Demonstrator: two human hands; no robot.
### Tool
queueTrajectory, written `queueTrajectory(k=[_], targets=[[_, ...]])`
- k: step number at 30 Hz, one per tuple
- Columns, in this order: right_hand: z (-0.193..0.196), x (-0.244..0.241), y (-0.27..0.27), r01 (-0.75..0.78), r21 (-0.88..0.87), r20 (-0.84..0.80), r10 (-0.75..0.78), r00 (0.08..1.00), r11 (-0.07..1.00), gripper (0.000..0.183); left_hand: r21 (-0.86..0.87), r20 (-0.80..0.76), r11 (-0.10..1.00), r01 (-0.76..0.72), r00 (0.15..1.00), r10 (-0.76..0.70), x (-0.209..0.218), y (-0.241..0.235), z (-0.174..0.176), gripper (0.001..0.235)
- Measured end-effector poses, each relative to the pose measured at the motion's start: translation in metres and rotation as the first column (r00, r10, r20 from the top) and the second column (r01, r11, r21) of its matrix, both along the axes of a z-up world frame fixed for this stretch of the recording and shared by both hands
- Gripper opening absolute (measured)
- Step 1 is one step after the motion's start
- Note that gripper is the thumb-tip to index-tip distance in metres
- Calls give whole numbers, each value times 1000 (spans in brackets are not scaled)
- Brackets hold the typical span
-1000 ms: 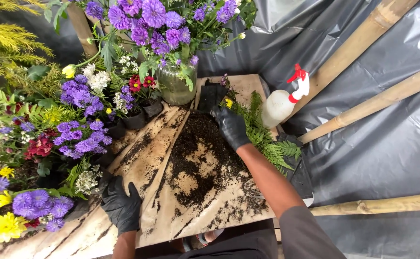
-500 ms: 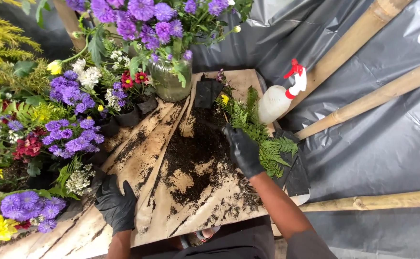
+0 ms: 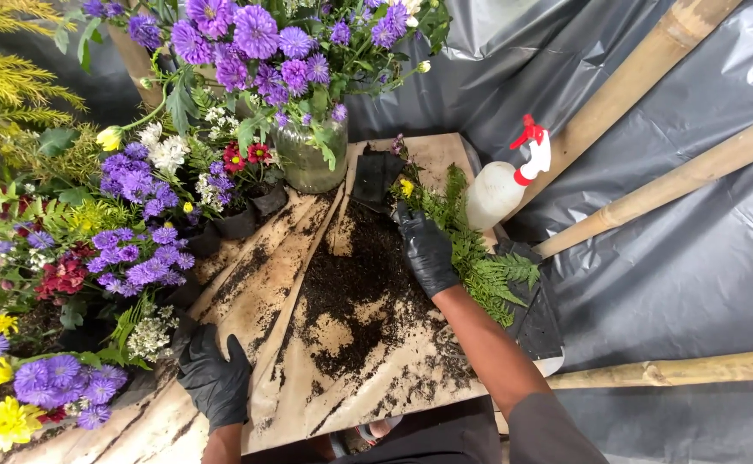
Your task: The person scoops soil from a pile on a table into small black pots using a trowel. They then use a thin stick to poke holes in the soil within the pots. The workspace includes various flowers, a spray bottle, and gardening tools.
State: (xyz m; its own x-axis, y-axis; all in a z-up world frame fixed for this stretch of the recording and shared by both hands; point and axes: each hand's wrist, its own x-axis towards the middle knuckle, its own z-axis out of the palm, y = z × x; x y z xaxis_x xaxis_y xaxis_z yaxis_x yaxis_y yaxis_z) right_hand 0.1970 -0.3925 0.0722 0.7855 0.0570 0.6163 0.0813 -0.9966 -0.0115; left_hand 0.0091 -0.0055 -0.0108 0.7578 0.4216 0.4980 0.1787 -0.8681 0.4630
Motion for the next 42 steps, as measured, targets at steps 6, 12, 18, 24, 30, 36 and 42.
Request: queueTrajectory(k=[6, 12, 18, 24, 30, 36, 42], targets=[[-2, 5, 6, -103, 59, -46, 106, 993, 993, 33, 32, 18, 999, 3, 1000, -3, -1, -1, 4, 47], [6, -11, 0, -141, 61, -68, 145, 987, 988, 46, 75, 61, 997, 17, 998, -21, -2, -3, 17, 45], [45, -86, 10, -395, 210, -104, 422, 901, 894, 39, 83, 88, 996, 28, 996, -35, -1, -3, 24, 42], [28, -65, 1, -306, 334, -19, 331, 944, 892, 14, 124, 90, 991, 42, 995, -53, -2, -3, 20, 42], [37, -92, 30, -110, 704, -261, 400, 879, 702, 48, 66, 83, 997, 46, 995, -51, -5, -4, 23, 38], [23, -164, -9, -504, 256, 202, 464, 862, 825, 63, 35, 38, 999, 27, 999, -29, -3, 0, 13, 44], [-21, -176, -33, -15, 171, 209, -22, 978, 985, 17, 65, 86, 997, 50, 995, -55, -2, -4, 20, 45]])
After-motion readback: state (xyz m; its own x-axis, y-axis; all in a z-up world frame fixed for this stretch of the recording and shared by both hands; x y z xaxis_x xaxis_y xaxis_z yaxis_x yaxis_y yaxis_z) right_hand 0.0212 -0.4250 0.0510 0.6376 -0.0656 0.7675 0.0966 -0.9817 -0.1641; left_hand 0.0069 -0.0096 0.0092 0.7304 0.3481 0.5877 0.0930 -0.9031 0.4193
